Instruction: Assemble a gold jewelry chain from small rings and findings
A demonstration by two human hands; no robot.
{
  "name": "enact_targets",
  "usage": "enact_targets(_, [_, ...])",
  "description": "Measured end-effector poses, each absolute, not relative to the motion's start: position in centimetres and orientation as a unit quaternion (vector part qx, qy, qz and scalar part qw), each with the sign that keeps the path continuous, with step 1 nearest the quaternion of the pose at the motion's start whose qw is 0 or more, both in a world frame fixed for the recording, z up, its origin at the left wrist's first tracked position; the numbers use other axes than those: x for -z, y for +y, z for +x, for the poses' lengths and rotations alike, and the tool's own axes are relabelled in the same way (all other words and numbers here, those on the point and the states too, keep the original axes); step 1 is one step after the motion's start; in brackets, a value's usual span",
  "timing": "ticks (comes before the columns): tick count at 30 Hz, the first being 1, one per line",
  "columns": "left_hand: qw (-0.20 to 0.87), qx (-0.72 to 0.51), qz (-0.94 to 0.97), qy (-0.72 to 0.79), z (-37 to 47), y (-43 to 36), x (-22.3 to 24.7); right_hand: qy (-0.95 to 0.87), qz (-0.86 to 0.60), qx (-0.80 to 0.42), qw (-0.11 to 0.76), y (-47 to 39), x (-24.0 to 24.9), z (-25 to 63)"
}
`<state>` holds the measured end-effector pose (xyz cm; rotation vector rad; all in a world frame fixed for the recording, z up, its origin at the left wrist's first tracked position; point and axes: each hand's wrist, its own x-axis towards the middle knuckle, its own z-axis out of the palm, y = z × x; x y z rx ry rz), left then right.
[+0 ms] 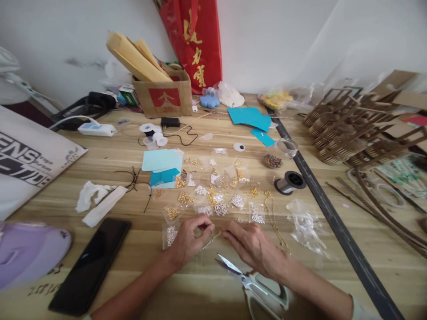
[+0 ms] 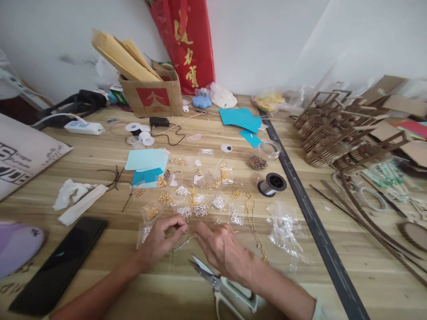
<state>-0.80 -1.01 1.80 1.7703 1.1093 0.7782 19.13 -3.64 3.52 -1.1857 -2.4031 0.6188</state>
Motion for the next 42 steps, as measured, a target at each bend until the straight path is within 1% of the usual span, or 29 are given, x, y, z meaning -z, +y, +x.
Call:
enact_targets(4, [0.482,-0.274,0.706,0.441,-0.9,-1.0,-2.3,-0.831,-0.446,-0.272,0.191,-3.8,-5.1,19.6])
enact_targets(7, [0.481,-0.246,0.718,0.439,-1.0,-0.7,-2.8,-0.793,-0.461,-0.334,0.216,-3.7,-7.0,20.1])
enact_targets(10, [0.444,-0.208,0.751,0.443,-1.3,-0.5,-3.2,-0.753,-0.467,-0.391,0.25,-3.6,-8.8,20.9])
enact_targets(13, [0.41,-0.144,0.783,0.444,-1.7,-0.4,-3.5,-0.702,-0.464,-0.456,0.291,-3.5,-10.1,21.9])
enact_targets(17, [0.342,-0.059,0.83,0.437,-2.2,-0.8,-3.7,-0.653,-0.444,-0.506,0.348,-3.3,-11.2,23.1])
enact_targets(19, [0.323,-0.03,0.845,0.426,-2.4,-1.0,-3.6,-0.639,-0.433,-0.518,0.37,-3.3,-11.6,23.6])
enact_targets(24, [0.284,-0.003,0.873,0.397,-2.8,-1.5,-2.7,-0.613,-0.44,-0.509,0.414,-3.2,-12.4,24.8])
enact_targets(31, [0.27,-0.015,0.886,0.378,-3.4,-1.7,-1.9,-0.592,-0.455,-0.477,0.463,-3.3,-12.5,25.8])
enact_targets(36, [0.272,-0.027,0.886,0.374,-3.6,-1.8,-1.7,-0.595,-0.458,-0.485,0.449,-3.3,-12.4,25.4])
enact_targets(42, [0.253,-0.033,0.898,0.359,-3.7,-1.7,-1.6,-0.624,-0.428,-0.537,0.373,-3.3,-11.4,23.1])
